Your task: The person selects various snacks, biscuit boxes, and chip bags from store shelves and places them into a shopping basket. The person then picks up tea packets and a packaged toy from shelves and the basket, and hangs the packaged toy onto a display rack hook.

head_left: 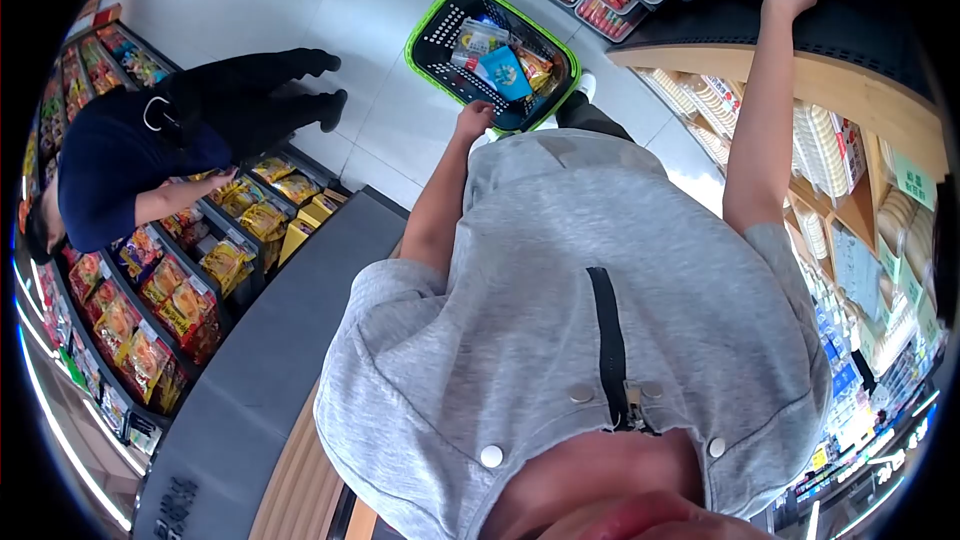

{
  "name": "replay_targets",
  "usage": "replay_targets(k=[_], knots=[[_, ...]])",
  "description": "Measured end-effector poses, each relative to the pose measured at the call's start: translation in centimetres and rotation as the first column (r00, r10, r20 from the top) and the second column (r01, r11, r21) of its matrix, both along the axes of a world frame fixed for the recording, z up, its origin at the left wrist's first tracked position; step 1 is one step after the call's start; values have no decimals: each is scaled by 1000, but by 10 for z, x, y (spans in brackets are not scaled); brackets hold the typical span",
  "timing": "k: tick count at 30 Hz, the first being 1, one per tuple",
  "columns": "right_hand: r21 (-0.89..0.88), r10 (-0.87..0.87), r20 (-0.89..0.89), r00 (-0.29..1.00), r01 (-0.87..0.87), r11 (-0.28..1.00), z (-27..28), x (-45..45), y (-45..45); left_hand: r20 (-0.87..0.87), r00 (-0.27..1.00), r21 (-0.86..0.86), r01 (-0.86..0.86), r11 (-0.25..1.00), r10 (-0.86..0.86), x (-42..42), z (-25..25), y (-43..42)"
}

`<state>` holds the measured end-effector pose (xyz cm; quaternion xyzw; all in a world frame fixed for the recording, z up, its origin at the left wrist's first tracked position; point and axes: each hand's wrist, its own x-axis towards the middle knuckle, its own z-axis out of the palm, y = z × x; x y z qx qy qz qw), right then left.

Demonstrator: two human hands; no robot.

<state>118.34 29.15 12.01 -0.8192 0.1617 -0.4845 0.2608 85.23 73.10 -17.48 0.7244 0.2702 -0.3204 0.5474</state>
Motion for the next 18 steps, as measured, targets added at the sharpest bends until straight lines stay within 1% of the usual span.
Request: replay_targets(k=[1, 3, 4, 5, 6, 7, 8, 10, 11, 13, 14, 17, 18], knots=[[-24, -35, 60, 998, 36, 999, -4, 3, 4, 3, 1000, -22, -5, 1000, 5, -4, -4, -3], [-18, 149, 29, 988, -148, 989, 6, -1, 5, 3, 1000, -65, -12, 998, 12, -18, -11, -6], [-13, 232, 11, 973, -232, 973, 12, -7, 7, -29, 1000, -61, -2, 998, 0, -27, -11, -7], [19, 244, -16, 970, -243, 970, 14, -11, 8, -37, 997, -46, 59, 997, -61, -40, -39, -4], [47, 256, -42, 966, -254, 966, 17, -13, 7, 34, 974, 72, 222, 972, -225, -53, -55, 0], [76, 273, -67, 960, -268, 960, 20, -14, 6, 87, 919, 199, 362, 911, -384, -61, -65, 4], [62, 263, -49, 963, -260, 964, 23, -15, 8, 78, 924, 194, 355, 915, -375, -71, -74, 8], [43, 248, -13, 969, -247, 968, 23, -17, 14, 56, 934, 192, 338, 921, -354, -85, -74, 16], [81, 188, -74, 979, -182, 980, 19, -14, 7, 25, 958, 176, 278, 944, -287, -90, -74, 21], [145, 72, -199, 977, -43, 988, 9, -2, -23, -37, 988, 150, 153, 977, -149, -91, -43, 29], [164, 75, -225, 971, -38, 986, 9, 0, -28, -33, 994, 115, 107, 988, -104, -97, -45, 37], [111, 19, -275, 961, 12, 994, 9, 4, -33, -25, 997, 199, 76, 977, -72, -116, -49, 57], [149, 6, -260, 965, 34, 988, 9, 3, -29, -14, 998, 231, 71, 970, -69, -123, -50, 63]])
